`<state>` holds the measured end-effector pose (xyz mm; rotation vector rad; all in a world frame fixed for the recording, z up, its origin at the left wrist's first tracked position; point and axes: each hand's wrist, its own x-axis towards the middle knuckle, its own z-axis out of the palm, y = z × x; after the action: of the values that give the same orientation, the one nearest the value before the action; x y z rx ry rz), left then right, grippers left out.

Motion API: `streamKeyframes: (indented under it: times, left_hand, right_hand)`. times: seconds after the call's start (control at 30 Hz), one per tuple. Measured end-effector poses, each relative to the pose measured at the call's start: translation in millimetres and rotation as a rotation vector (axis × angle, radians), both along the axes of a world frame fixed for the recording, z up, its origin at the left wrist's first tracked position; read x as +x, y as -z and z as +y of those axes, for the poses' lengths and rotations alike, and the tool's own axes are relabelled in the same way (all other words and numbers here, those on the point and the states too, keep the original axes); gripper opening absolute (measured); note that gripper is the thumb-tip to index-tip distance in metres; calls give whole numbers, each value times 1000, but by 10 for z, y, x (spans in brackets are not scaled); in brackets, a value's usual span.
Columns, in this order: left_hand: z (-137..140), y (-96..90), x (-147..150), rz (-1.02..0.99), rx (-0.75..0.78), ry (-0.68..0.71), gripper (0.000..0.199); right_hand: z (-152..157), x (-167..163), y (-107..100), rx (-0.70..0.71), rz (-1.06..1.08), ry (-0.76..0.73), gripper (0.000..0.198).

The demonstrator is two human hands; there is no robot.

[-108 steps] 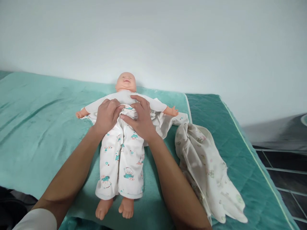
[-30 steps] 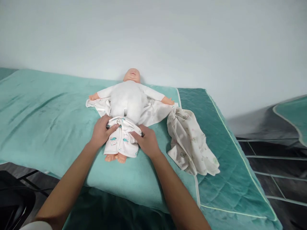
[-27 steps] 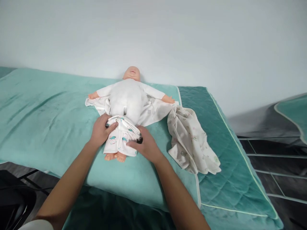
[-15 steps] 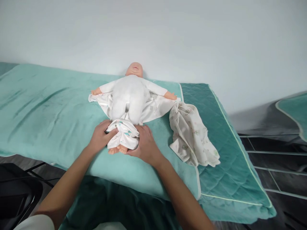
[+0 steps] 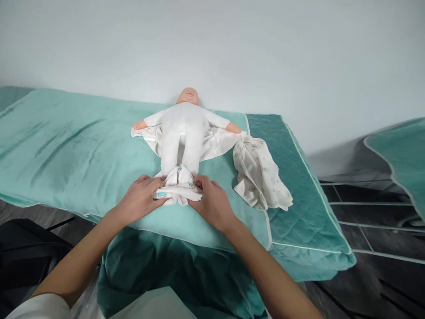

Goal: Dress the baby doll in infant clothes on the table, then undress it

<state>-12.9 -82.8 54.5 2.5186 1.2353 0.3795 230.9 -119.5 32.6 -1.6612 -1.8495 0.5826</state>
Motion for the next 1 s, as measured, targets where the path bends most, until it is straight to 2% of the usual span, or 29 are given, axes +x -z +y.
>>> streamKeyframes:
  times: [0.1, 0.23, 0.33, 0.4, 0.5, 0.53, 0.6, 0.67, 0.7, 0.77, 0.83, 0.9, 0.97, 1.0]
  left_hand:
    - [-133, -156, -68, -56, -101, 0, 9]
    - [-215, -473, -302, -118, -314, 121, 22]
    - [-174, -771, -525, -45, -352, 252, 22]
    - [-84, -974, -675, -46, -236, 228, 18]
    - [114, -1203, -898, -171, 62, -29, 16]
    - [176, -1237, -971, -234, 169, -151, 14]
    - [259, -1211, -1104, -369, 392, -388, 15]
    - [271, -1050, -1196, -478, 570, -555, 22]
    - [251, -924, -1225, -506, 610, -601, 24]
    - [172, -598, -1269, -519, 577, -647, 25]
    - [55, -196, -1362, -479, 461, -651, 27]
    - [-104, 260, -1590, -484, 430, -754, 24]
    - [-328, 746, -1989, -474, 501, -990, 22]
    - [-469, 987, -2239, -435, 548, -1131, 23]
  right_hand:
    - [-108, 53, -291, -158, 16, -138, 41]
    - [-105, 101, -809, -411, 191, -538, 41]
    - [65, -23, -1172, -521, 217, -799, 36]
    - [225, -224, -1325, -589, 186, -881, 43]
    - [470, -678, -1404, -588, 218, -863, 40]
    - [553, -855, -1405, -525, 300, -807, 39]
    - [747, -1208, -1395, -309, 533, -656, 40]
    - [1001, -1524, -1379, -54, 731, -532, 44]
    - [1151, -1657, -1361, 43, 779, -495, 46]
    - [1464, -1866, -1277, 149, 799, -450, 48]
    - [1728, -2000, -1093, 131, 753, -438, 42]
    - [1872, -2057, -809, 21, 630, -451, 34]
    - [1874, -2025, -475, -55, 402, -419, 30]
    - [1831, -1974, -315, -20, 323, -345, 28]
